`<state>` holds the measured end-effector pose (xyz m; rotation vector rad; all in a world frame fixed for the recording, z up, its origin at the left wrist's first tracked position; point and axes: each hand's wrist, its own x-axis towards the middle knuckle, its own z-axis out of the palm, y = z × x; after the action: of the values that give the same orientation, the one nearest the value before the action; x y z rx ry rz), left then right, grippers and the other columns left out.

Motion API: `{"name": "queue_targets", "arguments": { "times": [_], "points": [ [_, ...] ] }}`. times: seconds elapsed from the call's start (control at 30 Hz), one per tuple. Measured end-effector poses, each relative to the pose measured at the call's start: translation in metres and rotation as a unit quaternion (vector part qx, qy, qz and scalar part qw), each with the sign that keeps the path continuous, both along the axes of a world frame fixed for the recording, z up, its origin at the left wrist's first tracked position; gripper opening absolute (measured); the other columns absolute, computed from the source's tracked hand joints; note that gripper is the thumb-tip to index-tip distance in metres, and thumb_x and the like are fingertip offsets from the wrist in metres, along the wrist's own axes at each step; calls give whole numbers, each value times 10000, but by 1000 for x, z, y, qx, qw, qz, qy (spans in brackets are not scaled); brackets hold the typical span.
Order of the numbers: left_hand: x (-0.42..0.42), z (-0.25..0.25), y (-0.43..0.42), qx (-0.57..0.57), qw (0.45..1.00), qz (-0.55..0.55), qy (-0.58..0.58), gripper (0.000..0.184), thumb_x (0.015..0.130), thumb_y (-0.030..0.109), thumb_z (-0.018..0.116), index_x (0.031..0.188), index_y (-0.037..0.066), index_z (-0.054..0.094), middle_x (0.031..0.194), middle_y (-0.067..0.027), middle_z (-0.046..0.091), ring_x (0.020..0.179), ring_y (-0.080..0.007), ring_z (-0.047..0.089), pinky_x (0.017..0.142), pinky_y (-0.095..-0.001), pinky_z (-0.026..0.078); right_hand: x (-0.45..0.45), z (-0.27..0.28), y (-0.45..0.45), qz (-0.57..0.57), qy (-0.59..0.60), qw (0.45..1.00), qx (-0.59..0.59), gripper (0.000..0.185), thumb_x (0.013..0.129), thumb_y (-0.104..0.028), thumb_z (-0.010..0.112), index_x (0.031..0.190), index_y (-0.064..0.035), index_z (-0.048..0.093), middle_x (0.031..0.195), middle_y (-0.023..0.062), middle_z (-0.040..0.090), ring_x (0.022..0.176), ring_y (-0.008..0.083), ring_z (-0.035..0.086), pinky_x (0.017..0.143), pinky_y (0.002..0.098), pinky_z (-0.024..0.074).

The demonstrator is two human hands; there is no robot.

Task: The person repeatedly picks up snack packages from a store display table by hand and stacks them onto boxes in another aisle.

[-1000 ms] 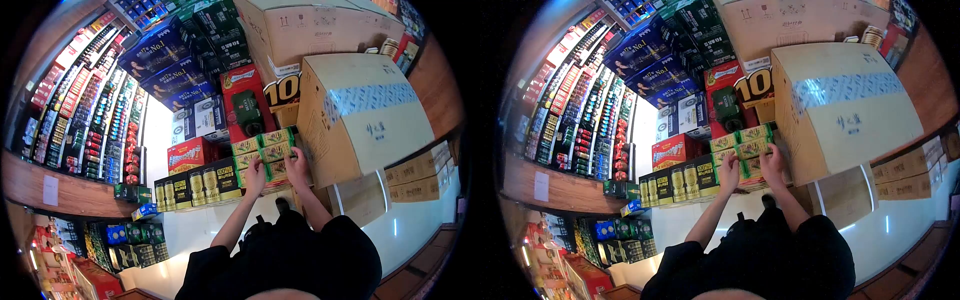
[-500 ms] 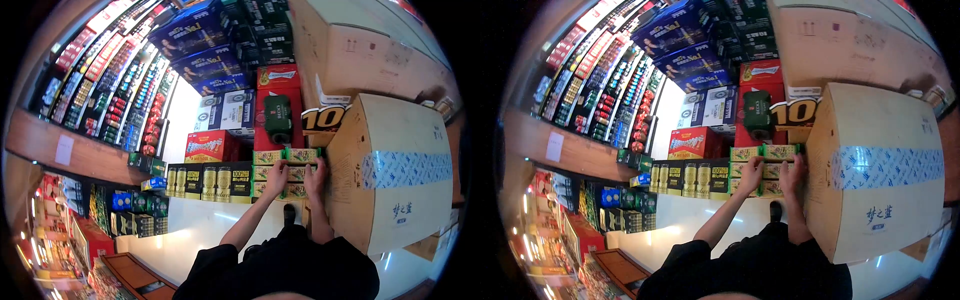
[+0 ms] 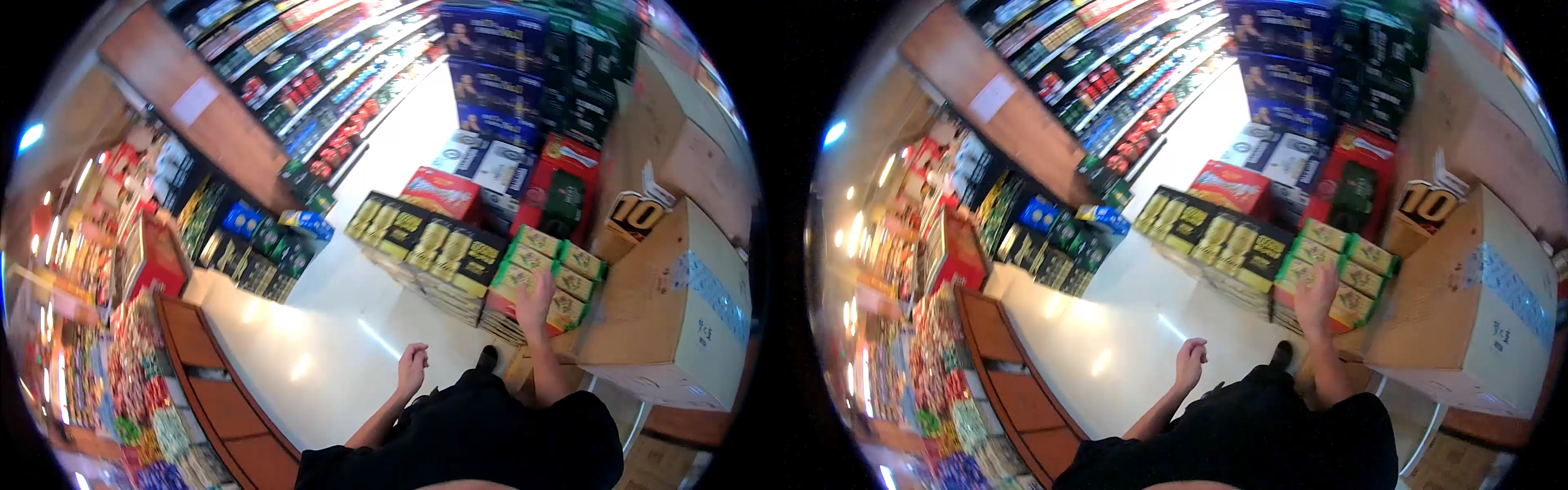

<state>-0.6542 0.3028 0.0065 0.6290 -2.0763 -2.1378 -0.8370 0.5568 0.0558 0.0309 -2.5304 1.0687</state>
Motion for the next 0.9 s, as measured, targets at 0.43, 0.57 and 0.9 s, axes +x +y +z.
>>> {"name": "queue_targets", "arguments": {
  "times": [0.43, 0.57, 0.9],
  "points": [
    [313, -10, -103, -8, 928, 373, 6, 180, 984, 133, 431, 1065, 40, 563, 651, 69, 383, 560, -32, 355, 482, -203, 303, 283, -23, -342, 540, -88, 835, -52, 481, 795, -172, 684, 1199, 20, 507, 1259, 220, 527, 1196, 353, 486, 1033, 408, 371],
    [407, -32, -133, -60, 869, 491, 4, 183, 993, 164, 429, 1038, 51, 566, 615, 65, 381, 515, -36, 352, 449, -211, 309, 379, 3, -395, 705, -151, 693, -3, 498, 798, -223, 659, 1186, 44, 498, 1220, 246, 536, 1171, 381, 491, 1020, 426, 380],
    [521, -52, -126, 108, 653, 748, 40, 168, 957, 142, 453, 988, 41, 584, 561, 59, 404, 456, -39, 359, 407, -228, 290, 532, -23, -509, 864, -194, 432, 174, 598, 821, -275, 649, 1271, 66, 454, 1308, 257, 478, 1238, 361, 454, 1051, 402, 363]
  ]
}}
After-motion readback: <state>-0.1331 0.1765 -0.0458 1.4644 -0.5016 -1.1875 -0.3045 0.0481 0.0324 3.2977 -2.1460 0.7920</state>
